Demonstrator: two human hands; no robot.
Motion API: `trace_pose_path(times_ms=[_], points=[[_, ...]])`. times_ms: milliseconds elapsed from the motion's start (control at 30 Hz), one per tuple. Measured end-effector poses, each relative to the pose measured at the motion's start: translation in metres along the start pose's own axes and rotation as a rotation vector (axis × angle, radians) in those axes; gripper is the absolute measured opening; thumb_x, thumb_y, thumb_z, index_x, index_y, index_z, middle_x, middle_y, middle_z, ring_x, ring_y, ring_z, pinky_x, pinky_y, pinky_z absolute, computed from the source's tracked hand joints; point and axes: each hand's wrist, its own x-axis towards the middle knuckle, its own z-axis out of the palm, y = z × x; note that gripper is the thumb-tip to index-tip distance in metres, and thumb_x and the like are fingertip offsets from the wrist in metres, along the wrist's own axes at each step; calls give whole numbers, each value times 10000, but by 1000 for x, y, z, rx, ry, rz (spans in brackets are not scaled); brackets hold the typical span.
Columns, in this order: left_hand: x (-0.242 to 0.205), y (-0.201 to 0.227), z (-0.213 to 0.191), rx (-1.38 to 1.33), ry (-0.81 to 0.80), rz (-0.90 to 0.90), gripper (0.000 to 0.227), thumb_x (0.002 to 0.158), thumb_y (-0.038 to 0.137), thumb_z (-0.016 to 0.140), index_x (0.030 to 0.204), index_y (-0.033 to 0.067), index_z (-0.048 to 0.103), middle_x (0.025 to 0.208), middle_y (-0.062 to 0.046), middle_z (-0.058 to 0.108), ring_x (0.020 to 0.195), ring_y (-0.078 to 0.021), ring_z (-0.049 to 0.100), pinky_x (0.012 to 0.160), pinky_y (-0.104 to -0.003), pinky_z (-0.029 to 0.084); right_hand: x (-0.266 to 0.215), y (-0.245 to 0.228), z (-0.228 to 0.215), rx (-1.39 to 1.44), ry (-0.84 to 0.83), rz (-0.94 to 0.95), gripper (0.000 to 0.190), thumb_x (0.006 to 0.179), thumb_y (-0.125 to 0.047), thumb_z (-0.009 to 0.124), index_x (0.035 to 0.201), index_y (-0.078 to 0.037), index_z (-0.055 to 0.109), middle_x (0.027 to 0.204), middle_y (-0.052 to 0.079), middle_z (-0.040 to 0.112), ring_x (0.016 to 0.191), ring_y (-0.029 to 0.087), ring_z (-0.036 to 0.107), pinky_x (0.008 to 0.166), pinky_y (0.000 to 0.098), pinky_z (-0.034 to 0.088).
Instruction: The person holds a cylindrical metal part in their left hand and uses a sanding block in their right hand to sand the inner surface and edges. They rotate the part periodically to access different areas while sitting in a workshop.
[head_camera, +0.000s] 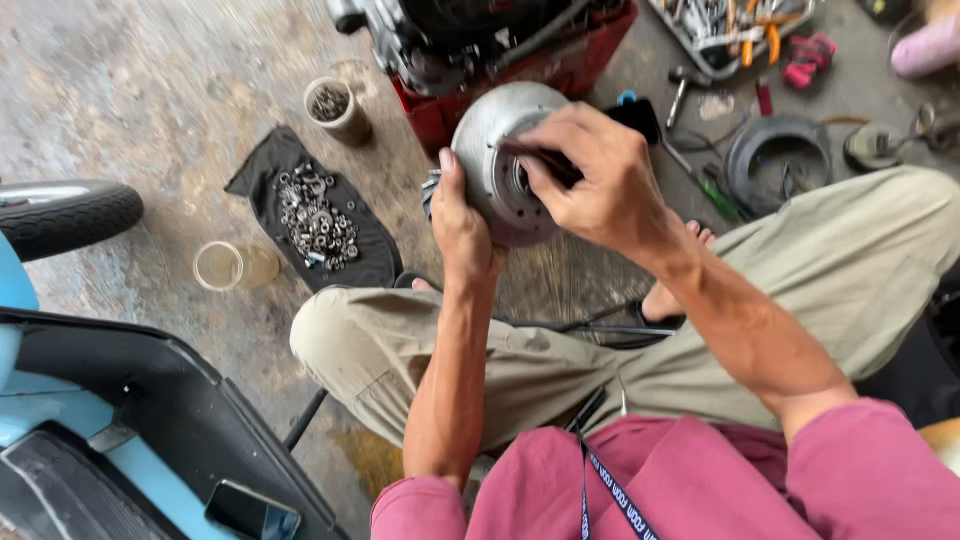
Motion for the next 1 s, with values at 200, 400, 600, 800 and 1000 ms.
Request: trace_pose_path(times_ms=[200, 400, 600, 800, 1000], points=[[-7, -6, 0, -13, 10, -47, 379, 1023, 334, 639, 1005, -44, 667, 830, -239, 727, 679, -315, 761, 610, -445, 662, -11, -1, -6, 27, -18, 64, 121, 910, 25, 785, 1025, 0, 752, 932, 164, 705, 833, 362, 731, 706, 434, 585], [-6, -3, -2, -111, 46, -91, 418, 1014, 360, 647, 1009, -58, 659, 844, -255, 734, 664, -323, 761, 588, -451, 665, -16, -10, -30, 63, -115, 149, 101, 909, 80, 738, 1003, 44, 747, 894, 230, 700, 806, 405, 726, 667, 448, 571], [-1, -5, -17, -166, 32, -230, 572, 989, 497, 574, 1299, 23, 652, 1167, -137, 732, 1041, -244, 712, 936, -452, 600, -49, 2, -65, 274, 176, 704, 278, 1031, -109, 708, 1239, 22, 579, 1090, 152, 673, 934, 196, 677, 828, 278, 603], [-3, -7, -19, -165, -11, -233, 606, 1000, 514, 551, 1336, 16, 633, 1202, -142, 722, 1073, -248, 705, 945, -441, 594, -43, -13, -50, 396, 179, 728, 296, 1011, -20, 679, 1242, -1, 496, 1133, 164, 625, 932, 198, 651, 770, 268, 610], [0, -11, -23, -153, -1, -235, 619, 1003, 516, 540, 1328, -3, 630, 1181, -161, 726, 1034, -259, 718, 921, -446, 605, -29, -24, -43, 221, -5, 541, 426, 897, -88, 819, 1166, 17, 506, 1157, 126, 453, 869, 162, 490, 714, 239, 463]])
